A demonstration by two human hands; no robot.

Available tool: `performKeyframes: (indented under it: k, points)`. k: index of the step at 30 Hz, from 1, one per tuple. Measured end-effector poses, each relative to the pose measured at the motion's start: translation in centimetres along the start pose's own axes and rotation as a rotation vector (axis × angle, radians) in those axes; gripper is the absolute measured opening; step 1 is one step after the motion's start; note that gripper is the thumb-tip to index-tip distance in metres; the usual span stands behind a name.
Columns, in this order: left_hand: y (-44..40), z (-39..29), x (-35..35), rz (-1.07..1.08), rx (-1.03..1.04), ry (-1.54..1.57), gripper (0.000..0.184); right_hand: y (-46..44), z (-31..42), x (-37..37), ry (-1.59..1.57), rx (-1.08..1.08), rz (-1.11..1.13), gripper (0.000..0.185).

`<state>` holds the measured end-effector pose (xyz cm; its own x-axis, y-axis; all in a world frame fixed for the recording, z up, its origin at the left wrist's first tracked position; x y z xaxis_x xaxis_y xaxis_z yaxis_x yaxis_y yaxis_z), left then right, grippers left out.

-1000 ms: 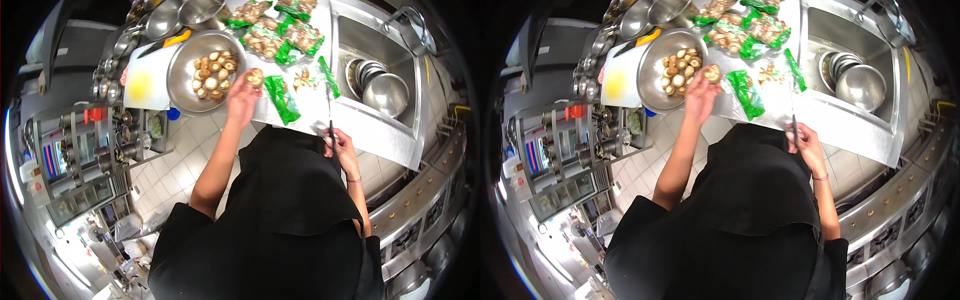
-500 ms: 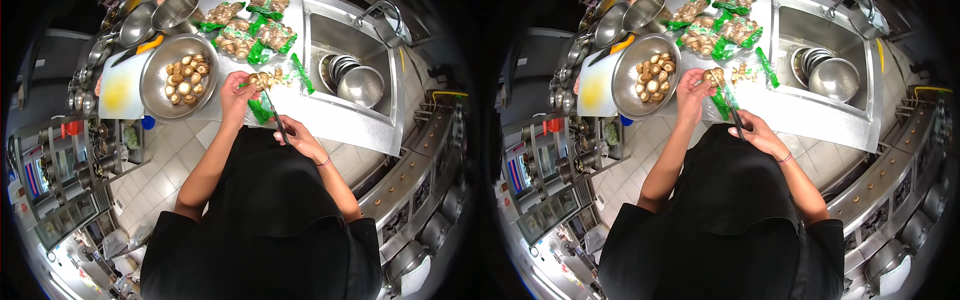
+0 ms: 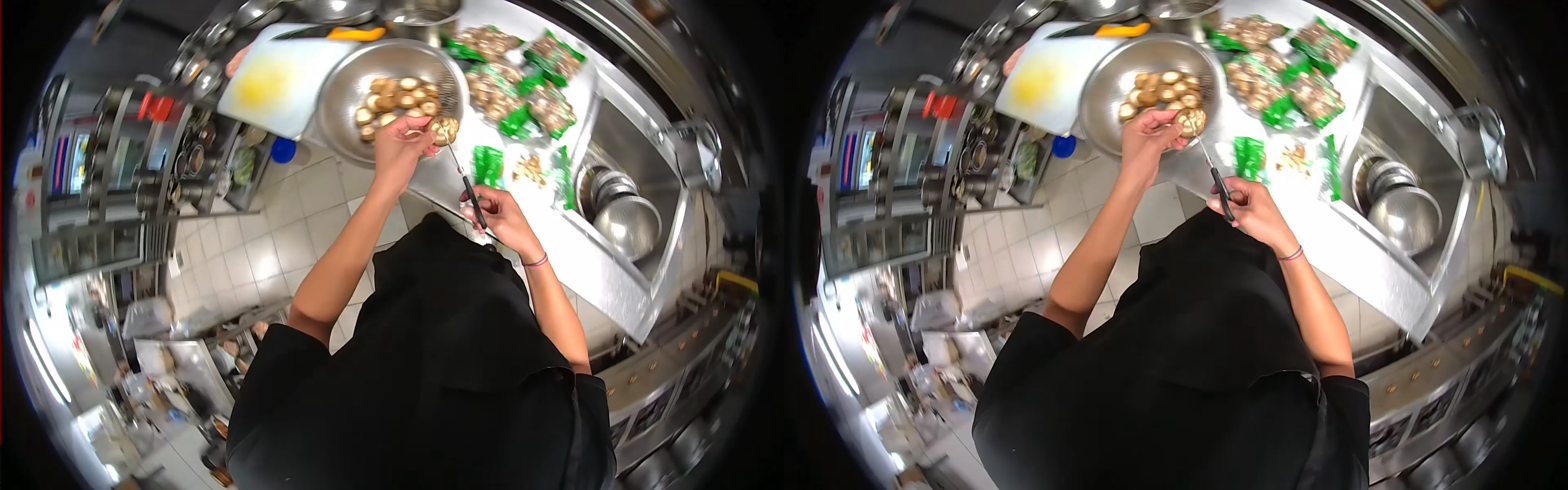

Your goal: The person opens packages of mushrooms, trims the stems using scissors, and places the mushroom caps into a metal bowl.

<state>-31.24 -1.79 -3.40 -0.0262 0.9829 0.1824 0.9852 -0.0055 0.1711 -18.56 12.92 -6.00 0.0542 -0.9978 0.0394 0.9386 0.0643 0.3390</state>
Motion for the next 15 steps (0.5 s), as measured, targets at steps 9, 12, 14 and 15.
performKeyframes:
  k: [9, 12, 14, 15]
  points:
    - [-5.7, -3.9, -10.2, -0.203, 0.425, -0.718, 0.035, -3.7, -0.5, 5.6, -0.170, 0.069, 0.039, 0.021]
    - [-3.7, -5.6, -3.1, -0.009, 0.585, -0.593, 0.033, 0.1, -0.1, 1.6, -0.305, 0.055, -0.087, 0.020]
    - [-0.9, -3.3, 4.0, 0.334, 0.674, -0.508, 0.034, 3.2, -0.8, -2.6, -0.294, 0.050, -0.255, 0.024]
    - [1.0, -1.3, 7.9, 0.540, 0.643, -0.506, 0.035, 4.7, -0.5, -4.7, -0.255, 0.011, -0.348, 0.026]
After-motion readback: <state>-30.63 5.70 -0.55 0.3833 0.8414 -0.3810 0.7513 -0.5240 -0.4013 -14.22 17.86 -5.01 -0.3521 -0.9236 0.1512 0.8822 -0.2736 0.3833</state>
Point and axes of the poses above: each hand's wrist, its own y-axis away from the middle knuckle, its own x-axis out of the palm, z = x × y, the point moved 9 cm from there along -y, towards the middle knuckle, and after that the axes turned 11 degrees about -z, right-handed, at the moved point
